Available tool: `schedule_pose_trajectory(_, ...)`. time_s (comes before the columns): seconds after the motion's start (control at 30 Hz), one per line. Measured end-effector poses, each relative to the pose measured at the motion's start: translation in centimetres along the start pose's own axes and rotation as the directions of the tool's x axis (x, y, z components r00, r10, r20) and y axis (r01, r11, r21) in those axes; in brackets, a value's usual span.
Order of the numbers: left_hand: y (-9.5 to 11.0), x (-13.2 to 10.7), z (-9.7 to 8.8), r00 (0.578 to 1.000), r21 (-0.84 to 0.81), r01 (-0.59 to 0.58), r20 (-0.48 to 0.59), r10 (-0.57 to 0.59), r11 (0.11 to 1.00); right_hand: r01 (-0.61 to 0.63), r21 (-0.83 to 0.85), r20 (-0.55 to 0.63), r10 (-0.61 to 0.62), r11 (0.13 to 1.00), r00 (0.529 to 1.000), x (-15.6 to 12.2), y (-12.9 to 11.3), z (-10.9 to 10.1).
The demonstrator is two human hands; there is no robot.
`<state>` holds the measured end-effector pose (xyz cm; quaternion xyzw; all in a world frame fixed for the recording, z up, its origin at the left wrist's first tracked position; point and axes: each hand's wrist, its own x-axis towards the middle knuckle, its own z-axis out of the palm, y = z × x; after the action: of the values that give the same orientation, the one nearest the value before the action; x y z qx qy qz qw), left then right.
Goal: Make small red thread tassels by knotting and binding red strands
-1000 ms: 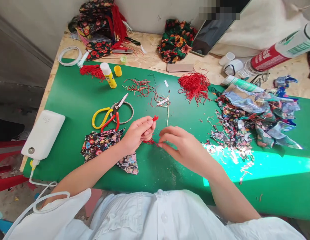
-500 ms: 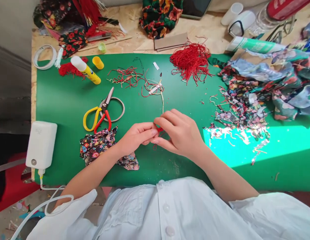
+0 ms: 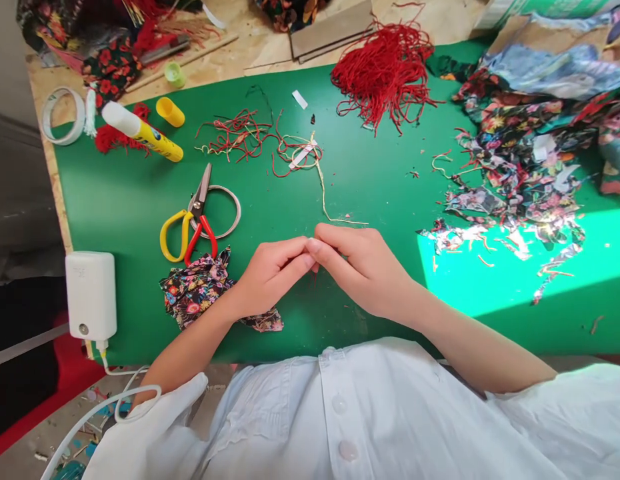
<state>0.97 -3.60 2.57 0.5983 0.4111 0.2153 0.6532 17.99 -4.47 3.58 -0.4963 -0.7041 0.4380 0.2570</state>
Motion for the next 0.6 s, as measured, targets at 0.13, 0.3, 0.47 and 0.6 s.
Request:
schedule_pose_trajectory(0.13, 0.44, -0.13, 0.10, 1.000, 0.089, -0.028, -0.010, 0.029, 0.996, -0.024, 0.069, 0.011, 0.023, 0.997, 1.000, -0.15, -0.32, -0.34)
schedule_pose_trajectory(0.3, 0.46, -0.11, 0.04, 1.000, 0.037, 0.011, -0.016, -0.010, 0.999, -0.018, 0.056, -0.050, 0.021, 0.998, 0.999, -0.26, -0.23, -0.10)
schedule_pose_trajectory(0.47, -0.17, 0.23, -0.24, 0.994, -0.222, 0.112, 0.020, -0.110, 0.969, 0.026, 0.027, -0.189, -0.021, 0.999, 0.982, -0.14, -0.14, -0.43)
schedule_pose_trajectory(0.6, -0.18, 0.34, -0.32, 0.988, -0.336, 0.151, 0.019, -0.154, 0.930, 0.012, 0.046, -0.246, 0.000, 0.999, 0.969, -0.18, -0.33, -0.76)
